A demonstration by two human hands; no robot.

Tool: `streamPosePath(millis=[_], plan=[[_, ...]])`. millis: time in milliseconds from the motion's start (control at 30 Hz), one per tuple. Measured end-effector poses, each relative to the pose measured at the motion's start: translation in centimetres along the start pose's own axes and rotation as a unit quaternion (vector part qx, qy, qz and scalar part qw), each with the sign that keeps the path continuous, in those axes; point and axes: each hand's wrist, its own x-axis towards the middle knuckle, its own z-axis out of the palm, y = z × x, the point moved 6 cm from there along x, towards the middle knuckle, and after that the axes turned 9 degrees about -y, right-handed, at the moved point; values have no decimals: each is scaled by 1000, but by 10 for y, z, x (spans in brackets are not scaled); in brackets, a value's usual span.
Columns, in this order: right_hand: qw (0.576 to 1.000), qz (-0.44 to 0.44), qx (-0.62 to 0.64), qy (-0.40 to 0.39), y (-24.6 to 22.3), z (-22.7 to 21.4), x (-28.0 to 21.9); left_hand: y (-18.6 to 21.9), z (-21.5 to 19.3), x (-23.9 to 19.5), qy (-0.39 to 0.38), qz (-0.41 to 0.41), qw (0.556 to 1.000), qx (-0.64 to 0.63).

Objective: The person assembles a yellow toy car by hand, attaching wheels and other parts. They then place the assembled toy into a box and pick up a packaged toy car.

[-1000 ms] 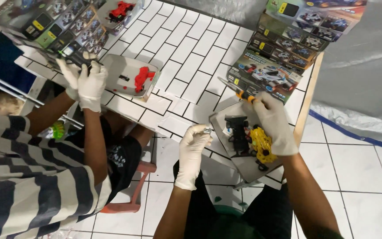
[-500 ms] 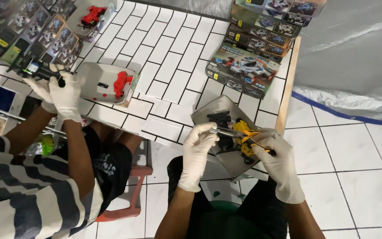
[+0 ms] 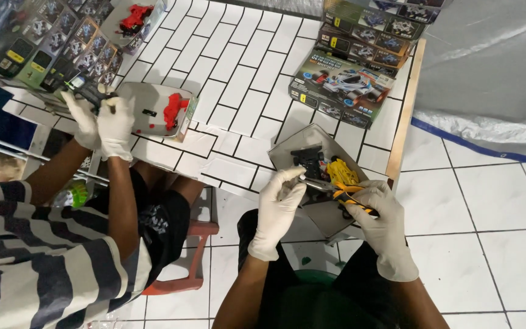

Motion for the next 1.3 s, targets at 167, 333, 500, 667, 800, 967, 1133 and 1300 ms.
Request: streamPosePath(millis=[167,333,500,667,800,967,1133,1300], plan=[[999,-1,-36,-13,-1,3,-6,-54,8,9,-70,60,991,98],[993,63,-95,25,-5,28,-45,-51,25,13,18,84,996,-8],[978,124,-167,-7,-1,40,-67,-51,30,6,-6,161,981,-110],[980,117,-157,-29,-12,19,-46,-35,15,21,42,50,992,105],[983,158,-93,6,-1,-15,-38,-8,21,34,-10,113,916,384],[959,226,-140,101,36,-51,-33,-35,41,38,-102,202,721,655],[967,205,-146,30,14,-34,29,-34,40,25,-90,226,728,641],[977,163,-135,-28,26,14,123,-15,28,6,-41,173,710,681]])
